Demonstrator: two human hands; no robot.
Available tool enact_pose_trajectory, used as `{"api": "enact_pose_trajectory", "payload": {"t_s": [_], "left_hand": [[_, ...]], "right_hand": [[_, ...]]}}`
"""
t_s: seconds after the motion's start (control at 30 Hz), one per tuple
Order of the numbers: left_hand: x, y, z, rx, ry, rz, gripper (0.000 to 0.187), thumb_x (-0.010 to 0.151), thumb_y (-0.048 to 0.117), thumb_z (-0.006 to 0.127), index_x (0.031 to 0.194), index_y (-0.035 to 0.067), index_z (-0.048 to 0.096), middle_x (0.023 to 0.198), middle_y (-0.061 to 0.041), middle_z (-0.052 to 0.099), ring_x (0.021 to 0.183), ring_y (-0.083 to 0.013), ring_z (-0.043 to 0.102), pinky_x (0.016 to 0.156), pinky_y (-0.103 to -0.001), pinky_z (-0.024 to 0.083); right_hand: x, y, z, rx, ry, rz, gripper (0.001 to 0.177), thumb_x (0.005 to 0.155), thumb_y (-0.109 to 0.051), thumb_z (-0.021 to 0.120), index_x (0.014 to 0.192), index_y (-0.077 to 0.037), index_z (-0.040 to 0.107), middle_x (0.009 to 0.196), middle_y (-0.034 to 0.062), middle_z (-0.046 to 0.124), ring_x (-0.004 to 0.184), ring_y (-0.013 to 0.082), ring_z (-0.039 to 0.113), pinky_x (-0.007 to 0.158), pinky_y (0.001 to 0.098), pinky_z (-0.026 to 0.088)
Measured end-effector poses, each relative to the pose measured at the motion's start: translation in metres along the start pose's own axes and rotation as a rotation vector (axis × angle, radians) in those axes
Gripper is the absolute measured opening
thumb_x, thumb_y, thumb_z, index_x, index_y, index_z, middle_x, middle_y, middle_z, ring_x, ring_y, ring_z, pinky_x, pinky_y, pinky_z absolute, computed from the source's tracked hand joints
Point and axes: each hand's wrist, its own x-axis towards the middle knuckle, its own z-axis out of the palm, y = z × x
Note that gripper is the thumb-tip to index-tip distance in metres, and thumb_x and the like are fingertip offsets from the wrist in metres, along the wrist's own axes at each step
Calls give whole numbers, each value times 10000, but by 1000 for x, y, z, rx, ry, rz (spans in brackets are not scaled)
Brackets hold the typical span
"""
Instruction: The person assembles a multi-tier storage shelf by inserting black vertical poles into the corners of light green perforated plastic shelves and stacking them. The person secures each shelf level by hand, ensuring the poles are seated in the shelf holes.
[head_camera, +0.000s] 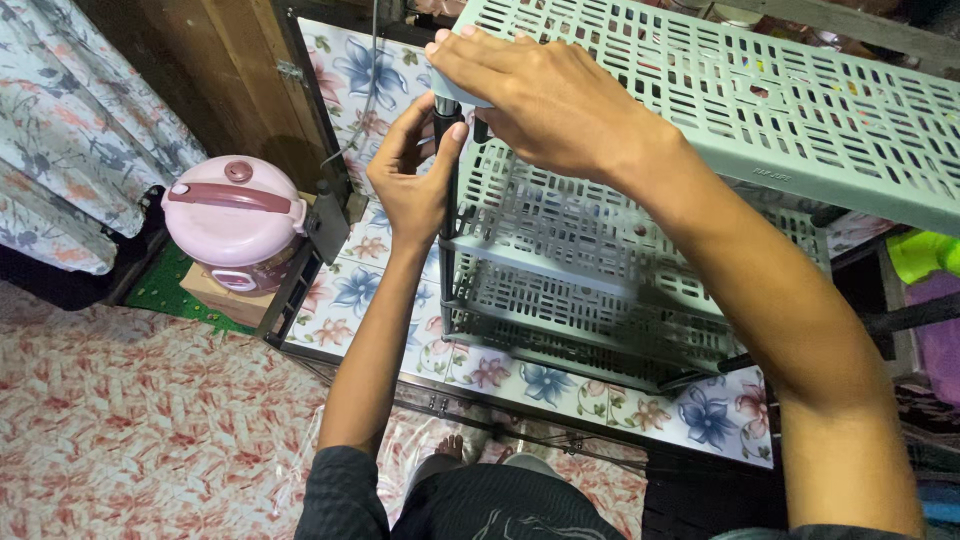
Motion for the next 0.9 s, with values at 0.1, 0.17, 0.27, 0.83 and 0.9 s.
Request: {"api": "enact_pose_trajectory", "payload": {"t_s": [0.1,0.17,0.27,0.83,0.9], "left_hand": [[1,-3,-1,50,18,-8,438,964,-7,789,1370,-62,632,1228,-136,736,1079,-140,719,963,-290,609],[0,-4,-1,37,8,-5,453,971,-12,782,1389,-63,617,1254,-138,728,1102,-144,716,981,-294,608],[-1,-1,-2,8,-16,2,510,979,-2,786,1443,-44,577,1299,-149,717,1143,-145,711,1019,-303,601],[76,117,-36,731,-788,421,718,895,31,864,1528,38,526,1558,-139,552,1434,-299,574,1201,-385,511],[70,114,-35,730,-762,436,703,895,18,859,1517,28,530,1532,-150,570,1424,-306,583,1199,-390,506]], "right_hand": [[-1,-2,1,11,3,7,633,923,-86,731,1508,-26,498,1531,189,541,1261,385,619,1001,453,543],[-3,-3,4,-12,0,8,612,936,-104,736,1504,-40,516,1518,180,555,1233,386,629,996,452,547],[-4,-3,7,6,6,16,588,949,-121,735,1494,-41,529,1502,186,566,1246,384,625,1003,458,535],[-7,-34,-23,90,-227,260,661,915,-78,603,1537,-16,390,1599,235,375,1409,392,436,1143,514,372],[-11,-36,-14,36,-116,192,650,916,-28,595,1540,2,416,1595,245,402,1438,380,430,1181,524,343]]}}
